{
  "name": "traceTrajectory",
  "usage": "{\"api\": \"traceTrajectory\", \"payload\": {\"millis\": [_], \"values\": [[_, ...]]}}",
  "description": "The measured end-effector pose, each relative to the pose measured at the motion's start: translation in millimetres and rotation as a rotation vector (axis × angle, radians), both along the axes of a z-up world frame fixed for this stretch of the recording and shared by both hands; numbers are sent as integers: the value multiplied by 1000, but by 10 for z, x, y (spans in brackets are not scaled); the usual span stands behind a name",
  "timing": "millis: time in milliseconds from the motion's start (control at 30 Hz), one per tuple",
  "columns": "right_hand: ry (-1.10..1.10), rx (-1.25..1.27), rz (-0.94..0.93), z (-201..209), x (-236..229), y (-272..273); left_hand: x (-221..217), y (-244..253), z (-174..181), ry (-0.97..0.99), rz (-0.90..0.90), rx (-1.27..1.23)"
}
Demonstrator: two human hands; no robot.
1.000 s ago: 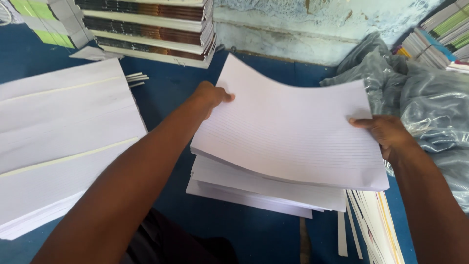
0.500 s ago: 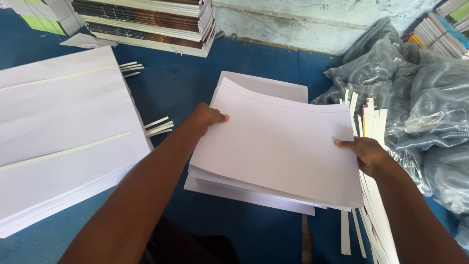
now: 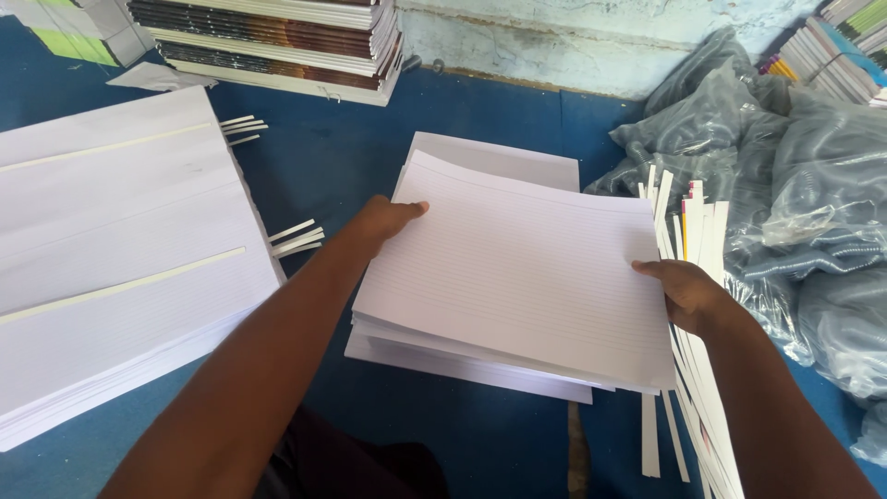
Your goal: The person sits on the floor and repeatedly picks up, aligns, and stacks lined paper sheets. They also place thin white strips onto the stack and flip through the pages to check alignment.
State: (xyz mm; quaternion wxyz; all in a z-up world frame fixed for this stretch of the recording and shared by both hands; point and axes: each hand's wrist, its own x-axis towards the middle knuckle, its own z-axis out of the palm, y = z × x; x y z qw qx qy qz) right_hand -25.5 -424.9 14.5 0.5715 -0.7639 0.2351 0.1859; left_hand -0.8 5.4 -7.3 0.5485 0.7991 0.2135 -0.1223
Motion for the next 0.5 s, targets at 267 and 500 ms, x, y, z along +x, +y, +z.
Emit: {"api": "traceTrajectory", "payload": {"millis": [267,500], "values": [[0,-206,-19,-94,30,90,101,-1,-207,-15,-99,118],[-75,10,-89,-125,-36,16,77,61,-182,21,-45,97]]}}
